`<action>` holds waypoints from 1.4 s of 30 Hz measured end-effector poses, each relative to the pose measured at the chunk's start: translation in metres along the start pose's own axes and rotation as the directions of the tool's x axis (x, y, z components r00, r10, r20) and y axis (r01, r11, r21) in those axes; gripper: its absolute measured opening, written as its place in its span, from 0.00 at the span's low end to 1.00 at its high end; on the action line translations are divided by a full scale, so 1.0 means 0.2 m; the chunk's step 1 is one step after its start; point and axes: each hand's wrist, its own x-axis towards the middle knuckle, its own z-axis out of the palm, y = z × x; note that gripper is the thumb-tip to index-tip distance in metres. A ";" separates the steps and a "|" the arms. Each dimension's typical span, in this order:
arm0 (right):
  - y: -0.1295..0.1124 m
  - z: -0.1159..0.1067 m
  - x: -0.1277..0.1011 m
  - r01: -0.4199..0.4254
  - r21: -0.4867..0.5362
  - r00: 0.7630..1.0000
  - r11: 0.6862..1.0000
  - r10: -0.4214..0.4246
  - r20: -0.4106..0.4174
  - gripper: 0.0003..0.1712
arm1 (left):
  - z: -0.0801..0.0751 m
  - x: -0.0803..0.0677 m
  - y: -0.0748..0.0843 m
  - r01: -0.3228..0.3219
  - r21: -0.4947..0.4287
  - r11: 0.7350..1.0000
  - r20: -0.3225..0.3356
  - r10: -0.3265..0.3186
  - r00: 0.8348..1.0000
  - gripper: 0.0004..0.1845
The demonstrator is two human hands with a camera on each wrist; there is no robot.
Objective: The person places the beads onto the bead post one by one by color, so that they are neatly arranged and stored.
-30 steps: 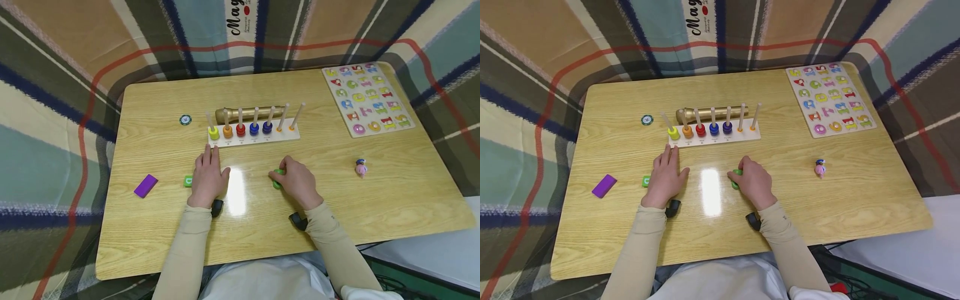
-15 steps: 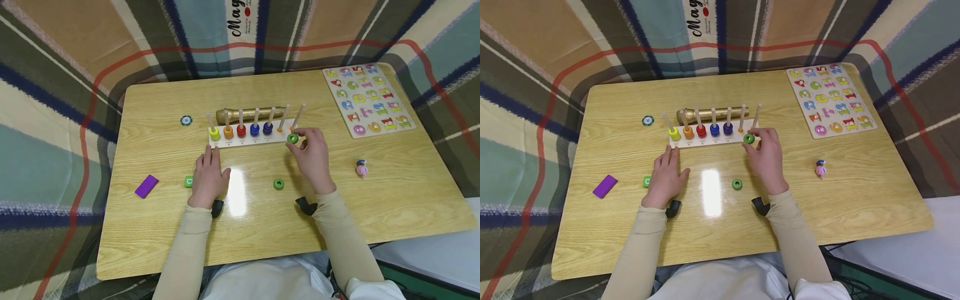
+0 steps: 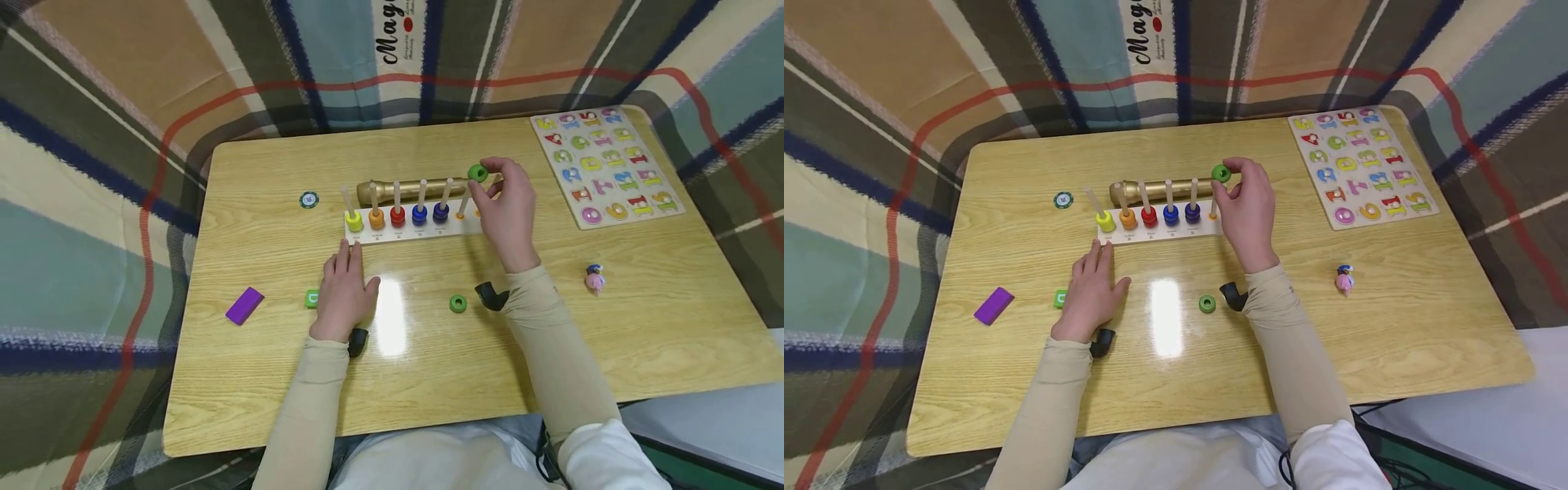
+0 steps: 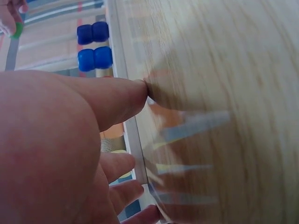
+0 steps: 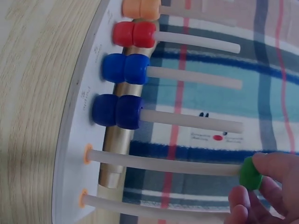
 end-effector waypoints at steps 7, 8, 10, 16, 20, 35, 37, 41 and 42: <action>0.03 0.00 0.01 -0.004 -0.004 1.000 1.000 0.004 0.025 0.22 | 0.01 0.00 0.01 -0.005 0.012 1.000 0.006 0.004 1.000 0.42; 0.03 0.00 0.01 -0.005 -0.005 1.000 1.000 0.006 0.026 0.22 | 0.01 0.00 0.01 -0.005 0.013 1.000 0.005 0.005 1.000 0.42; 0.03 -0.01 0.01 -0.006 -0.007 1.000 1.000 0.006 0.026 0.22 | 0.01 0.00 0.01 -0.005 0.014 1.000 0.004 0.005 1.000 0.42; 0.03 -0.04 -0.01 0.001 0.001 1.000 1.000 -0.001 0.020 0.19 | 0.01 0.00 0.02 0.003 0.005 1.000 0.000 -0.003 1.000 0.42; 0.05 -0.07 -0.09 -0.004 0.005 0.998 1.000 0.004 0.061 0.18 | 0.01 0.00 0.02 0.004 0.006 1.000 0.003 -0.004 1.000 0.42; 0.22 -0.07 -0.60 0.018 -0.180 0.726 0.984 0.111 0.678 0.22 | 0.00 0.01 0.01 -0.001 0.013 1.000 -0.016 0.001 1.000 0.43; 0.24 -0.07 -0.61 0.033 -0.183 0.725 0.982 0.103 0.681 0.17 | 0.00 0.01 0.01 0.001 0.016 1.000 -0.011 0.000 1.000 0.43; 0.25 -0.10 -0.57 0.011 -0.150 0.794 0.989 0.082 0.602 0.17 | 0.00 0.01 0.01 -0.003 0.014 1.000 -0.008 0.003 1.000 0.43; 0.25 -0.12 -0.54 -0.013 -0.130 0.823 0.991 0.085 0.561 0.18 | 0.01 0.01 0.01 -0.004 0.012 1.000 -0.011 0.004 1.000 0.43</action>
